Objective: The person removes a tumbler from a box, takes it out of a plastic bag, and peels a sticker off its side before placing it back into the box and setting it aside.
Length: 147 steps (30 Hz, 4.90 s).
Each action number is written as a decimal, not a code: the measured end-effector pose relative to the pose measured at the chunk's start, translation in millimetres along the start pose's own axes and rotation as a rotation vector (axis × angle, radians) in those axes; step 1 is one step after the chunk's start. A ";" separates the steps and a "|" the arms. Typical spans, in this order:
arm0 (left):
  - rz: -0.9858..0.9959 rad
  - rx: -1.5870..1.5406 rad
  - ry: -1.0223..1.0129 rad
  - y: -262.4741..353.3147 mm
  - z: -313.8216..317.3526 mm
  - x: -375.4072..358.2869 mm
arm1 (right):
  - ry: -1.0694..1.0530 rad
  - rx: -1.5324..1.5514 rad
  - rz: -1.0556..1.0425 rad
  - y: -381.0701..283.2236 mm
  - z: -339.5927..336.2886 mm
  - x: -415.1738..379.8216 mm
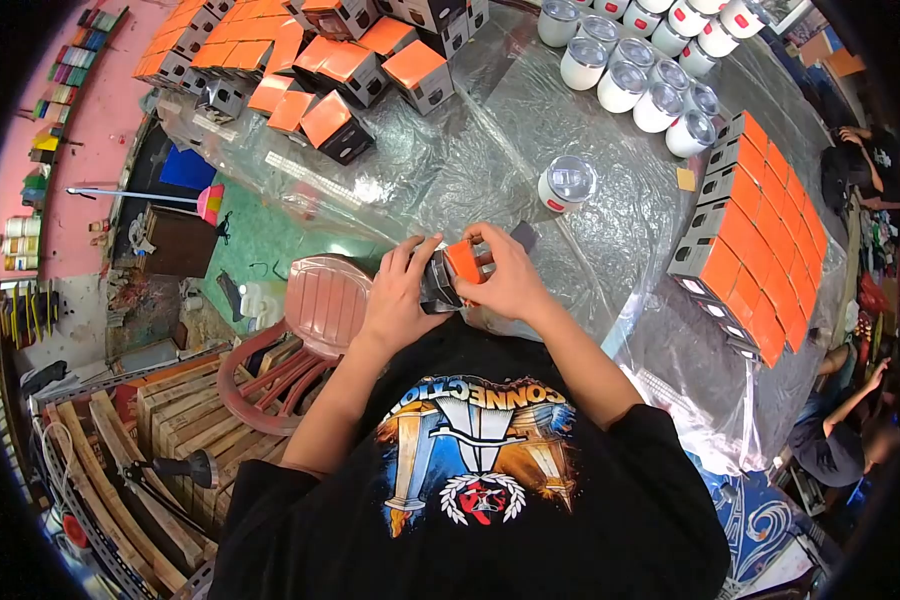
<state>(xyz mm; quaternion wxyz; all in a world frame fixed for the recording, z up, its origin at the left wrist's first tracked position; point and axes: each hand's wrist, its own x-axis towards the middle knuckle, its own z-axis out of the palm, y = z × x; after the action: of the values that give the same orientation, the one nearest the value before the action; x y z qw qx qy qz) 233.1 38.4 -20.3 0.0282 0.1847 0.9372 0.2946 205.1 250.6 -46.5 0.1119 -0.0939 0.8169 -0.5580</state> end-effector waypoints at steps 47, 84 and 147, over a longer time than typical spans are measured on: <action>0.148 0.055 -0.295 -37.1 -9.7 41.5 | -0.335 0.303 0.100 34.4 -47.3 49.2; 0.169 -0.411 0.230 -100.8 71.8 166.3 | 0.042 -0.840 -0.252 -59.1 -44.8 100.1; 0.109 -0.472 0.071 -130.1 97.4 190.7 | 0.967 0.477 -0.101 -48.6 -21.2 15.5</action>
<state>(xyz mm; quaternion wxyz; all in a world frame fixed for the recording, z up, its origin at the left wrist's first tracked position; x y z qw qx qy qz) 28.6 61.7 -163.2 0.0214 0.2128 0.8315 0.5128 185.6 247.7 5.0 -0.2855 0.1623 0.6204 -0.7122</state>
